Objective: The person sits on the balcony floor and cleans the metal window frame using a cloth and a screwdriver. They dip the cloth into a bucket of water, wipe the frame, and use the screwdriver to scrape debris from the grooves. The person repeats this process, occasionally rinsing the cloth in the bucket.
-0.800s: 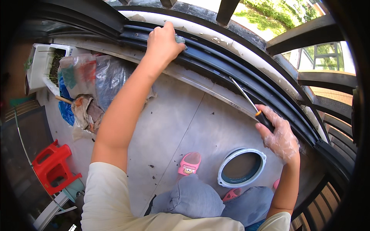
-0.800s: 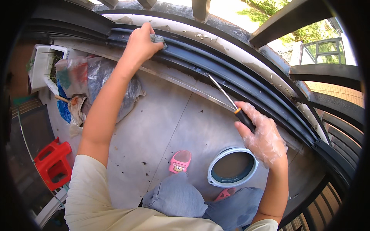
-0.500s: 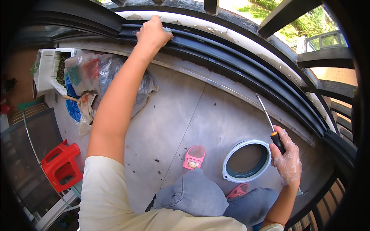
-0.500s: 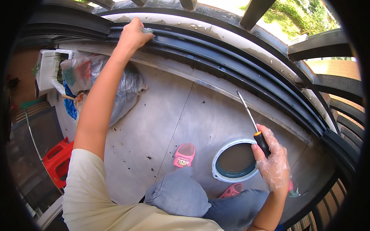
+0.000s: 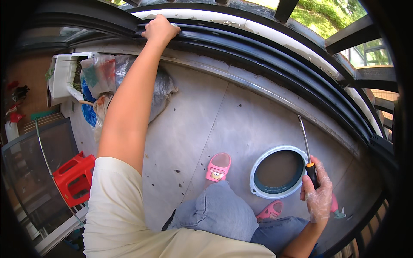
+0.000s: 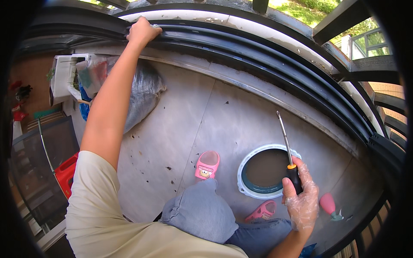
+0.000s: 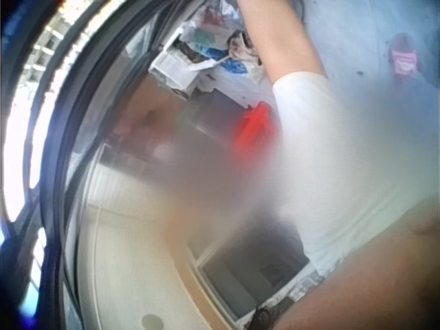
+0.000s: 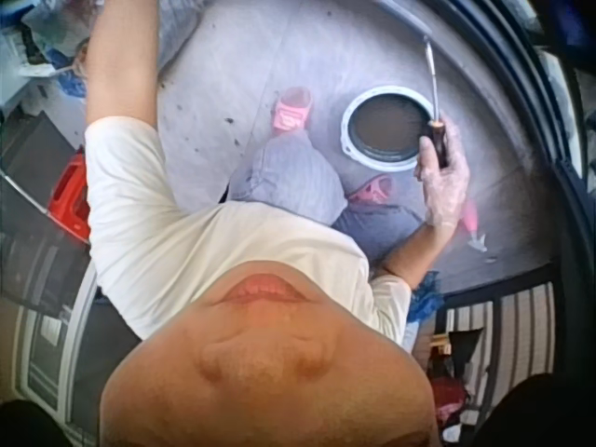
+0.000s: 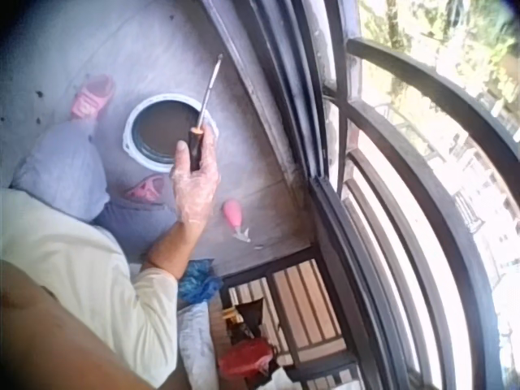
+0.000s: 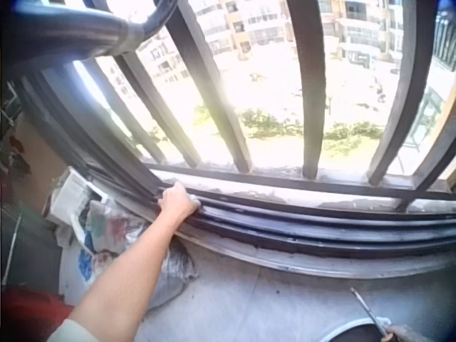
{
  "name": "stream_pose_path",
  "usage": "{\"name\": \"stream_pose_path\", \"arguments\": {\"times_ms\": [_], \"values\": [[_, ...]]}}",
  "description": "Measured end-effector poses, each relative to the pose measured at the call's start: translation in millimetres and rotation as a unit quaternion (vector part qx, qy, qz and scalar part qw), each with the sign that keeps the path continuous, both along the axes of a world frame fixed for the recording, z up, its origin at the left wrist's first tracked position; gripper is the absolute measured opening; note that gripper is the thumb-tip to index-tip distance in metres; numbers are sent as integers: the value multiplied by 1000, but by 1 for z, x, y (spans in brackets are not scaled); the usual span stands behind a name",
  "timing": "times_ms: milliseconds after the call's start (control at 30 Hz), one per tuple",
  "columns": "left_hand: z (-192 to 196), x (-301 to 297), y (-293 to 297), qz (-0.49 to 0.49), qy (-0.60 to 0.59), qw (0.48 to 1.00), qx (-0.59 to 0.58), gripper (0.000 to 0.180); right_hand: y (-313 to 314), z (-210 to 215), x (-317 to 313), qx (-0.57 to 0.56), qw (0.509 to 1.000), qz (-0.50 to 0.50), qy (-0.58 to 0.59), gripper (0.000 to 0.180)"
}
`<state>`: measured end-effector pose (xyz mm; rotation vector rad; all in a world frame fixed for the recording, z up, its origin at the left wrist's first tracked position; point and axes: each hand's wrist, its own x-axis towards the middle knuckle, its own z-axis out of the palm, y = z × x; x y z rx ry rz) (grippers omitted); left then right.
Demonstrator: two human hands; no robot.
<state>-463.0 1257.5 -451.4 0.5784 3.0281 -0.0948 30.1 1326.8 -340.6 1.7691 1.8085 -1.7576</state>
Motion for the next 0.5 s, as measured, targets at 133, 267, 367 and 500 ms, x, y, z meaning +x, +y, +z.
{"name": "stream_pose_path", "arguments": {"times_ms": [133,267,367,500], "values": [[1,12,7,25,-16,998,47,66,-3,3,9,15,1000,1,2,47],[-3,48,31,-26,-43,998,45,55,-3,5,13,11,1000,26,4,47],[-11,72,39,-52,-8,996,70,57,-3,6,14,19,999,29,18,45],[-15,84,44,-53,-31,992,113,52,-4,6,17,25,999,29,30,46]]}}
